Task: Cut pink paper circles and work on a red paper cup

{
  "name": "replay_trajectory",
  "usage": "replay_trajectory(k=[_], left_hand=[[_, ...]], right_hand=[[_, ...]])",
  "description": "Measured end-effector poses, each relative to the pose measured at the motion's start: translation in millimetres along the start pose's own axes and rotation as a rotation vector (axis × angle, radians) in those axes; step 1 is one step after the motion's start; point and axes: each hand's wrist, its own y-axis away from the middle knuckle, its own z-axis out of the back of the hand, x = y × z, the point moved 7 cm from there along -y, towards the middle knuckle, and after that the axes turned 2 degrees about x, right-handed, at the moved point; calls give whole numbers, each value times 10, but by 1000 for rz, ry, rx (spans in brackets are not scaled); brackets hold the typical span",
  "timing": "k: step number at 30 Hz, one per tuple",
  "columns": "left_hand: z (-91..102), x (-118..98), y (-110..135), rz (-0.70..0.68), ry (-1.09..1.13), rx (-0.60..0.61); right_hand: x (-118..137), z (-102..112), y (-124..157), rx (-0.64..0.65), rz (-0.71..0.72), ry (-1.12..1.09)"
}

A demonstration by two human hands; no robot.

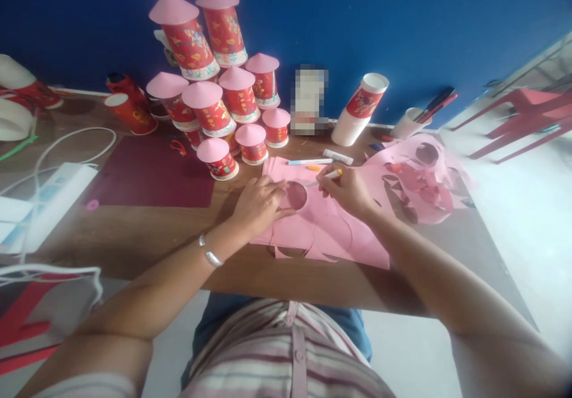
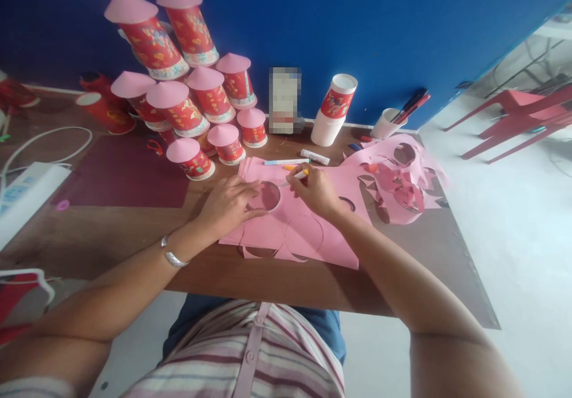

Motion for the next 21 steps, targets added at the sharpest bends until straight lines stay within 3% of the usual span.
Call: replay_trajectory(k=[9, 16, 21], left_hand=[[-53, 57, 21, 20, 62, -12], [-69, 62, 14, 3, 37, -27], [-83, 62, 17, 2, 19, -27]], right_hand=[[117, -184, 629, -137, 366, 480], [265, -343, 924, -145, 557, 593], [348, -421, 1028, -117, 573, 632]])
